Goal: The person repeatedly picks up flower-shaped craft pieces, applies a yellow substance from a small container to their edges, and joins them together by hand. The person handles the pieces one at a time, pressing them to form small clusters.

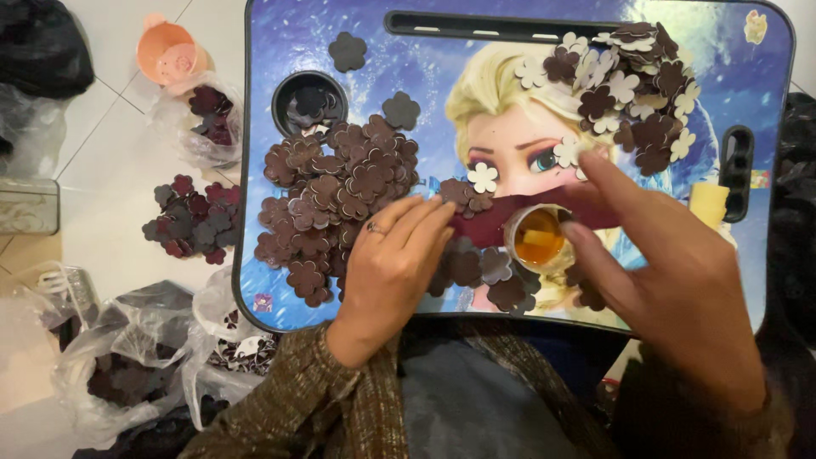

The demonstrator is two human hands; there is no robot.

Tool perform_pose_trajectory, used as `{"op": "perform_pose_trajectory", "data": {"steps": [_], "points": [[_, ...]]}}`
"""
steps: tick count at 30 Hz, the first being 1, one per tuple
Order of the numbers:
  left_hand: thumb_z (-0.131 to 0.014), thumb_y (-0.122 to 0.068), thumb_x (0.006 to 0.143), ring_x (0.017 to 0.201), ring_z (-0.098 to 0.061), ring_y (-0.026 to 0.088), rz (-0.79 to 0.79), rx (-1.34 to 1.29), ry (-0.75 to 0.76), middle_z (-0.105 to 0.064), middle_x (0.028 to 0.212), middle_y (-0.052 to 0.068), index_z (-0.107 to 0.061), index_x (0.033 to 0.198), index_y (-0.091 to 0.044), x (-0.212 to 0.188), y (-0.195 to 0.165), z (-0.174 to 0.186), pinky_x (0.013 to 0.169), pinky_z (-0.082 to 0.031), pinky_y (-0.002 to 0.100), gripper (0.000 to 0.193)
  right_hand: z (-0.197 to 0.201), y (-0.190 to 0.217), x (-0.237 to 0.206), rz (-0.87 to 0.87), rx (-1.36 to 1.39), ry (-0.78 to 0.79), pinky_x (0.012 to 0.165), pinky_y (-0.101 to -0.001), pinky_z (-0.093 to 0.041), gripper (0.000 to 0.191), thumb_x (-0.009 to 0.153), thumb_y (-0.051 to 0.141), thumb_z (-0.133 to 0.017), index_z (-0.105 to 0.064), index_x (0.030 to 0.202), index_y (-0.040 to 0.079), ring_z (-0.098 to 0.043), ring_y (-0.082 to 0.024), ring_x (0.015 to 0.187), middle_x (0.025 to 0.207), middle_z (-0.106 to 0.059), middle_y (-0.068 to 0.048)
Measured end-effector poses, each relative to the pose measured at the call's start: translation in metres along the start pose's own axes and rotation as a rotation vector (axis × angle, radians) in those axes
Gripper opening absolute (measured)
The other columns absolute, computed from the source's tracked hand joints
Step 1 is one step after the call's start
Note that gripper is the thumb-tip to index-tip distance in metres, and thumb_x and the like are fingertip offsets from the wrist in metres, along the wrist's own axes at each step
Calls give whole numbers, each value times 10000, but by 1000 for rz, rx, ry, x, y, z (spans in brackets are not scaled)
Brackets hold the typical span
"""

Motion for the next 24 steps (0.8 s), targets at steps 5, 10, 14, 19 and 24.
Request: {"op": "perform_pose_trajectory", "data": {"steps": [5, 10, 14, 19, 24], "points": [[-750, -104, 937, 1202, -627, 275, -38, 15, -11, -690, 1245, 93, -689, 1215, -39, 17, -5, -16, 1015, -513, 406, 292, -19, -13, -41, -159, -73, -117, 1028, -378, -530, 338, 954, 61, -788, -720, 1285, 42, -689, -282, 1192, 1288, -710, -153], [-747, -148, 920, 1207, -600, 294, -49, 5, 51, -673, 1276, 123, -677, 1215, -19, 30, -6, -34, 998, -512, 409, 330, -56, -28, -59, -78, -143, -149, 1154, -496, -444, 455, 778, 218, -886, -716, 1163, 43, -525, -404, 1380, 1453, -570, -218], [-739, -152, 918, 1164, -624, 293, 5, -2, 71, -689, 1229, 115, -685, 1182, -26, 33, -2, -44, 897, -508, 410, 298, -72, -28, -64, -2, -228, -160, 1179, -532, -404, 505, 790, 347, -880, -740, 1166, 40, -449, -456, 1419, 1500, -505, -242], [-746, -165, 906, 1089, -643, 277, 21, 39, 62, -702, 1164, 76, -698, 1122, -56, 32, 0, -49, 890, -515, 411, 247, -77, -30, -63, -26, -272, -127, 1216, -526, -361, 507, 848, 402, -832, -754, 1200, 45, -397, -460, 1464, 1544, -479, -245], [-748, -147, 915, 1045, -652, 259, 23, 32, 37, -713, 1110, 56, -708, 1064, -78, 34, 2, -46, 861, -510, 405, 169, -78, -31, -60, -43, -282, -117, 1232, -520, -344, 477, 884, 409, -805, -759, 1196, 51, -369, -457, 1495, 1572, -461, -248]]}}
Point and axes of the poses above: each hand's wrist, its own x-axis towards the middle knuckle, its own z-axis out of the back of the hand, y = z × x, the point moved 2 cm from there along x, towards the middle knuckle
